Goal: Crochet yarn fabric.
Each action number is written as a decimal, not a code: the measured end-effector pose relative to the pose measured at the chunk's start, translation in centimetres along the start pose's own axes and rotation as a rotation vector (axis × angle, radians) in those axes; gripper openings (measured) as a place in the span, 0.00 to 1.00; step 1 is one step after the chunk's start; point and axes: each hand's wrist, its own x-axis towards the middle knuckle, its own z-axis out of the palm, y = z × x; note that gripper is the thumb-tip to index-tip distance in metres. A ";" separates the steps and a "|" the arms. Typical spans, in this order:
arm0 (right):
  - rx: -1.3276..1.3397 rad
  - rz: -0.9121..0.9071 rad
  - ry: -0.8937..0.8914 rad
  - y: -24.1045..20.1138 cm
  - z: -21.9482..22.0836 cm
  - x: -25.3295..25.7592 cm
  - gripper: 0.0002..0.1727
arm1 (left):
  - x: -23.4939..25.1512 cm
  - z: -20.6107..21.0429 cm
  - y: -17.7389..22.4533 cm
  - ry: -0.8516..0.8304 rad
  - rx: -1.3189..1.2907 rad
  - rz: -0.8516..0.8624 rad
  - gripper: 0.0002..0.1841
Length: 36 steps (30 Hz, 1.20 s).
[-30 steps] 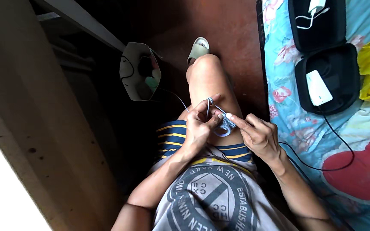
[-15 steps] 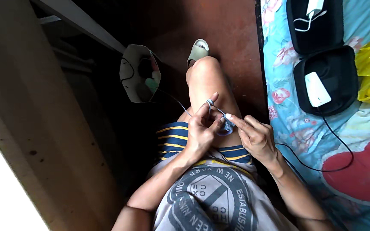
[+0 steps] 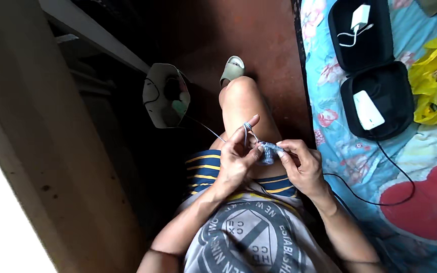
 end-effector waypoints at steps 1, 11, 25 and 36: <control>-0.064 -0.060 0.006 0.2 -0.1 0.0 0.09 | 0.1 -0.1 0.1 -0.021 -0.002 -0.010 0.35; -0.250 -0.226 -0.048 0.5 -1.0 0.8 0.16 | 1.1 -2.0 1.0 -0.100 -0.002 -0.051 0.28; 1.024 0.644 -0.077 -1.4 1.0 1.0 0.22 | 0.3 0.2 0.4 -0.009 0.177 0.133 0.28; -0.015 0.069 -0.116 3.0 1.2 1.8 0.19 | 2.1 -0.9 -1.1 0.114 0.439 0.160 0.27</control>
